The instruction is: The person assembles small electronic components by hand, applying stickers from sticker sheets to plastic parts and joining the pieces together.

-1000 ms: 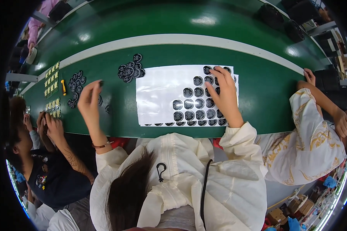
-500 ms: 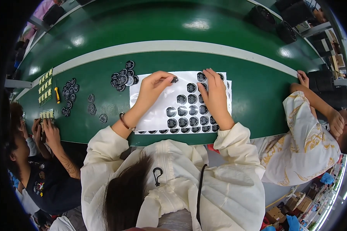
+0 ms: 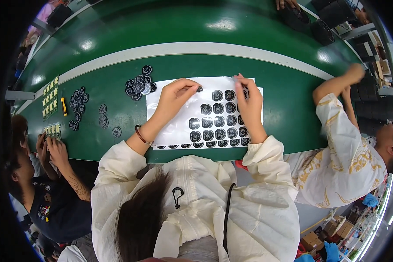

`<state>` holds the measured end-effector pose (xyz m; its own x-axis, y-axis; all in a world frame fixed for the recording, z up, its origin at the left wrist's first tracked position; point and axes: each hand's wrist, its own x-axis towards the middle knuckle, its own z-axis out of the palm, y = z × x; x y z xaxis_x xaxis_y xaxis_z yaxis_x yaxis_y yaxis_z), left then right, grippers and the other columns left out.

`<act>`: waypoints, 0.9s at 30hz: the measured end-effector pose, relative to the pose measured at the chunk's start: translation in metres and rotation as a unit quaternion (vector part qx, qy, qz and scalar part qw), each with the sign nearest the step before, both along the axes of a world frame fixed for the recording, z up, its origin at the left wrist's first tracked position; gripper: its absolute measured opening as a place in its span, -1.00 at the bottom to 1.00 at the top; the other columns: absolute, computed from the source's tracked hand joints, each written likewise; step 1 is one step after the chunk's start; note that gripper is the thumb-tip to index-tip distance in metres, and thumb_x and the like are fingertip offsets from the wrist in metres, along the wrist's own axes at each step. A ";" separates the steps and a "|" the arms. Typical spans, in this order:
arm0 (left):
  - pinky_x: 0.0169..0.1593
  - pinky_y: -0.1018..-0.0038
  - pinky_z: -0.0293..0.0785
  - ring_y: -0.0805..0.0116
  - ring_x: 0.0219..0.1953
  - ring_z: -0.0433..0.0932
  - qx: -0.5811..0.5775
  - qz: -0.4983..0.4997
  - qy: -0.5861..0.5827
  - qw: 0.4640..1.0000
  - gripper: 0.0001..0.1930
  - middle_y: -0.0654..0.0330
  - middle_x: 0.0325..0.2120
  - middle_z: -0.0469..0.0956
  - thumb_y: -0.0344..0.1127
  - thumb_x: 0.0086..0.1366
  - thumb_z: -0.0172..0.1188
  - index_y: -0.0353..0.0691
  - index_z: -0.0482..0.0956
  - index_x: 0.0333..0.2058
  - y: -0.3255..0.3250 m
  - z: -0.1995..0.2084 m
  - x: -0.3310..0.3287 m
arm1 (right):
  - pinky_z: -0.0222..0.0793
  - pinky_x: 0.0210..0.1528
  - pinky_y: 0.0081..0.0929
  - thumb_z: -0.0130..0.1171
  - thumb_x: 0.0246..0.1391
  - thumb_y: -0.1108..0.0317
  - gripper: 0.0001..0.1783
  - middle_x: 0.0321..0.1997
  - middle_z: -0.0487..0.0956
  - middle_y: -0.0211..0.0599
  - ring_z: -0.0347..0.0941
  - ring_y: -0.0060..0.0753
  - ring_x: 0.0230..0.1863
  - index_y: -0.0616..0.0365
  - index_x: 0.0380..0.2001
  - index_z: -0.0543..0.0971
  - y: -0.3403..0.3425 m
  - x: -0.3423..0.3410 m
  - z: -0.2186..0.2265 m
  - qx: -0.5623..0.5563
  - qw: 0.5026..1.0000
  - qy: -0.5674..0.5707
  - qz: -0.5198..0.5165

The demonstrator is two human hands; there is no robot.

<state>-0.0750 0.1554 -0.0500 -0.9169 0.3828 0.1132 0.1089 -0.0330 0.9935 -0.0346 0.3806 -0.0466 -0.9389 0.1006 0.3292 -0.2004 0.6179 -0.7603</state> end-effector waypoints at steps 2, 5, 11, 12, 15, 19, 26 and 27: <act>-0.22 0.55 0.52 0.40 -0.32 0.57 -0.012 -0.004 0.017 1.000 -0.89 0.15 -0.36 0.55 -0.47 0.21 0.14 -0.35 0.56 -0.31 0.000 0.001 0.001 | 0.35 -0.05 -0.55 0.13 0.10 0.49 -0.82 -0.15 0.56 -0.18 0.49 -0.36 -0.12 0.32 -0.22 0.49 0.008 -0.004 0.000 -0.178 0.982 -0.046 -0.039; -0.25 0.55 0.51 0.37 -0.34 0.57 -0.036 -0.013 0.049 0.998 -0.89 0.15 -0.36 0.55 -0.46 0.20 0.15 -0.33 0.56 -0.30 0.000 0.005 0.002 | 0.36 -0.10 -0.57 0.15 0.07 0.51 -0.86 -0.20 0.56 -0.21 0.49 -0.38 -0.20 0.29 -0.28 0.52 0.003 -0.007 0.008 -0.242 0.969 -0.026 -0.048; -0.37 0.45 0.48 0.24 -0.39 0.52 -0.160 -0.011 0.273 0.948 -0.78 0.17 -0.42 0.51 -0.46 0.13 0.16 -0.22 0.53 -0.20 0.000 0.021 0.010 | 0.37 -0.13 -0.48 0.26 -0.08 0.51 -0.81 -0.25 0.53 -0.27 0.48 -0.28 -0.19 0.19 -0.32 0.56 -0.040 -0.008 0.053 0.050 0.985 0.154 0.063; -0.39 0.43 0.47 0.22 -0.39 0.51 -0.183 -0.009 0.317 0.930 -0.77 0.17 -0.43 0.50 -0.46 0.12 0.16 -0.21 0.51 -0.20 -0.001 0.023 0.010 | 0.37 -0.13 -0.48 0.26 -0.08 0.51 -0.81 -0.25 0.53 -0.27 0.48 -0.28 -0.19 0.19 -0.32 0.56 -0.044 -0.008 0.056 0.050 0.985 0.154 0.064; -0.39 0.39 0.46 0.18 -0.40 0.51 -0.203 0.019 0.321 0.925 -0.78 0.14 -0.45 0.50 -0.49 0.10 0.18 -0.24 0.52 -0.22 -0.004 0.020 0.007 | 0.32 -0.03 -0.41 0.31 -0.16 0.47 -0.77 -0.18 0.52 -0.28 0.43 -0.27 -0.08 0.15 -0.33 0.58 -0.055 -0.009 0.064 0.095 0.979 0.090 0.157; -0.39 0.38 0.46 0.17 -0.40 0.52 -0.213 0.052 0.346 0.912 -0.81 0.12 -0.45 0.51 -0.50 0.09 0.20 -0.27 0.51 -0.27 -0.010 0.025 0.002 | 0.26 0.04 -0.37 0.32 -0.16 0.44 -0.80 -0.12 0.50 -0.26 0.40 -0.28 -0.04 0.14 -0.37 0.58 -0.064 -0.012 0.076 -0.074 0.986 0.033 0.147; -0.38 0.45 0.48 0.25 -0.36 0.52 -0.214 0.030 0.387 0.897 -0.84 0.19 -0.43 0.50 -0.50 0.08 0.16 -0.24 0.48 -0.31 -0.012 0.030 0.002 | 0.25 0.05 -0.40 0.28 -0.12 0.49 -0.73 -0.09 0.47 -0.25 0.39 -0.34 -0.04 0.11 -0.26 0.55 -0.047 -0.027 0.050 -0.131 0.972 -0.006 0.193; -0.37 0.48 0.49 0.28 -0.35 0.54 -0.213 0.031 0.365 0.906 -0.84 0.20 -0.41 0.51 -0.50 0.09 0.15 -0.25 0.48 -0.30 -0.012 0.032 0.003 | 0.25 0.05 -0.41 0.27 -0.10 0.50 -0.71 -0.09 0.47 -0.26 0.39 -0.36 -0.04 0.12 -0.22 0.55 -0.047 -0.027 0.049 -0.166 0.962 -0.012 0.216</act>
<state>-0.0717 0.1434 -0.0184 -0.6785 0.4846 0.5521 0.7304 0.3645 0.5777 -0.0621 0.3337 0.0020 -0.9236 -0.2048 0.3240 -0.3638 0.2027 -0.9092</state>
